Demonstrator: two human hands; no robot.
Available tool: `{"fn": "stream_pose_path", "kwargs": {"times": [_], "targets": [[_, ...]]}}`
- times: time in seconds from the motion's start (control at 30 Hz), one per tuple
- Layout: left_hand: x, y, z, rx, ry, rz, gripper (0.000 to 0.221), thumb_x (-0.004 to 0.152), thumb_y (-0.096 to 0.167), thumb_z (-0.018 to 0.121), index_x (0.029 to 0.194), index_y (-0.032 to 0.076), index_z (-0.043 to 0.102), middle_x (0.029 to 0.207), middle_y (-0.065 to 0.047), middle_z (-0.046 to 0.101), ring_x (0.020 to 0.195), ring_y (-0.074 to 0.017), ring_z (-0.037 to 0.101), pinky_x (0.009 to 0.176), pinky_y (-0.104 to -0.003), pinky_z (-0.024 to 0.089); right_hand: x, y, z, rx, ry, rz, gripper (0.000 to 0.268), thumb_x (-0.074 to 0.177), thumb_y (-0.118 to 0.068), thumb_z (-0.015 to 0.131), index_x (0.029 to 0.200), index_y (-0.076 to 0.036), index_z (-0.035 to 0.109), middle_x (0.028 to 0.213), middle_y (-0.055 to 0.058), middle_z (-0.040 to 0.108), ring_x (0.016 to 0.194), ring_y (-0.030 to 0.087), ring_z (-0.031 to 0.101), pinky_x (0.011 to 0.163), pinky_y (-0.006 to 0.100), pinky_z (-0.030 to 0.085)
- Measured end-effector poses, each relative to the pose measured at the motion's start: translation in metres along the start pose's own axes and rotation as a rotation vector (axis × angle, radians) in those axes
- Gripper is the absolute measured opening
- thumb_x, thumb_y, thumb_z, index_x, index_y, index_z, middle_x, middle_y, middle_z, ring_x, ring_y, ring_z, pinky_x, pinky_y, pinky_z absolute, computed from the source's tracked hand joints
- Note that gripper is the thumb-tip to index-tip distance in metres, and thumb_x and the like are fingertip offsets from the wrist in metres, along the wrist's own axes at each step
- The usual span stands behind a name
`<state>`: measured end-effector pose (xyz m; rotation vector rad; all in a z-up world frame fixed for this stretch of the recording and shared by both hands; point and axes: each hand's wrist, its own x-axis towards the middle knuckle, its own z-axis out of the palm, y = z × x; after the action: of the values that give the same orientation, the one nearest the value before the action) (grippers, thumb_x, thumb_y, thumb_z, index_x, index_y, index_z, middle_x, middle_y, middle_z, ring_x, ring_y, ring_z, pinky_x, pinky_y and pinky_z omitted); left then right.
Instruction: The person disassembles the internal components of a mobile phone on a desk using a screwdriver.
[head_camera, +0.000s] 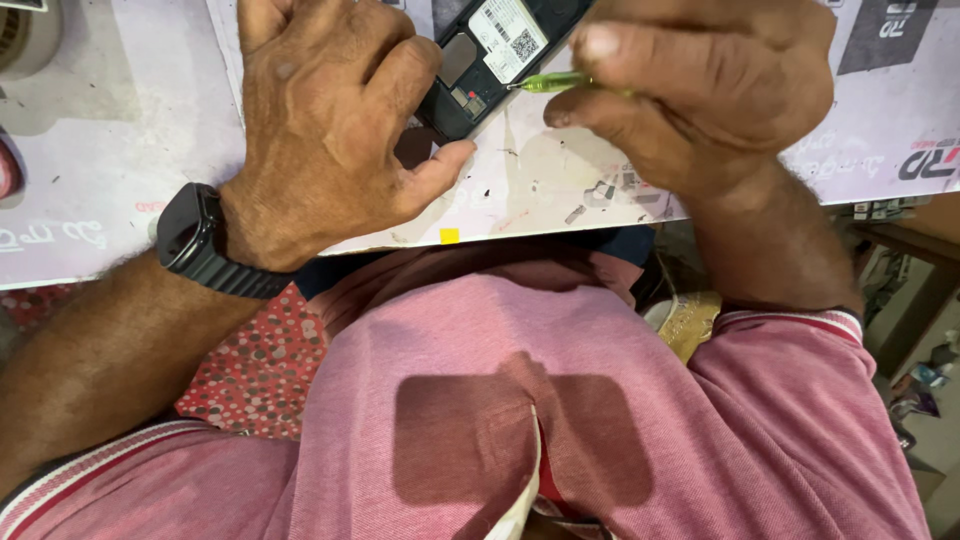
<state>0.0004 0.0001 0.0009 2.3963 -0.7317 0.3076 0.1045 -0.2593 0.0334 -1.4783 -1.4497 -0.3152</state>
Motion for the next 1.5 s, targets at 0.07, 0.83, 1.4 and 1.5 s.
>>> {"fn": "stream_pose_path", "kwargs": {"times": [0.07,0.83,1.4,1.5], "targets": [[0.0,0.0,0.0,0.0,-0.005,-0.002,0.044,0.08,0.033,0.087,0.108,0.004,0.067,0.109,-0.01,0.062,0.108,-0.0268,0.056,0.1,-0.048,0.034,0.0,-0.002,0.0,0.038,-0.024,0.026,0.033,0.097,-0.006,0.083,0.122,0.006,0.065,0.094,0.02,0.071,0.078,0.024,0.067,0.062,0.034,0.054],[0.004,0.002,-0.001,-0.001,0.006,0.003,0.047,0.08,0.035,0.091,0.106,0.003,0.068,0.106,-0.009,0.063,0.102,-0.0278,0.056,0.095,-0.048,0.033,-0.005,0.001,-0.002,0.193,-0.064,0.131,0.02,0.096,0.009,0.07,0.115,0.006,0.067,0.092,0.021,0.07,0.073,0.023,0.071,0.06,0.031,0.06],[0.005,0.001,-0.002,-0.007,0.006,0.007,0.046,0.083,0.034,0.09,0.108,0.003,0.068,0.106,-0.01,0.063,0.103,-0.028,0.056,0.095,-0.048,0.033,-0.016,-0.003,0.001,0.24,-0.054,0.191,0.023,0.113,0.005,0.063,0.136,0.002,0.062,0.118,0.024,0.071,0.087,0.022,0.073,0.066,0.027,0.061],[0.004,0.001,-0.002,-0.009,-0.005,0.0,0.046,0.083,0.035,0.09,0.107,0.003,0.068,0.106,-0.009,0.063,0.102,-0.0272,0.056,0.097,-0.049,0.033,-0.015,-0.005,0.0,0.21,-0.053,0.214,0.02,0.112,0.007,0.063,0.132,0.003,0.063,0.114,0.024,0.071,0.086,0.022,0.073,0.065,0.026,0.06]]}}
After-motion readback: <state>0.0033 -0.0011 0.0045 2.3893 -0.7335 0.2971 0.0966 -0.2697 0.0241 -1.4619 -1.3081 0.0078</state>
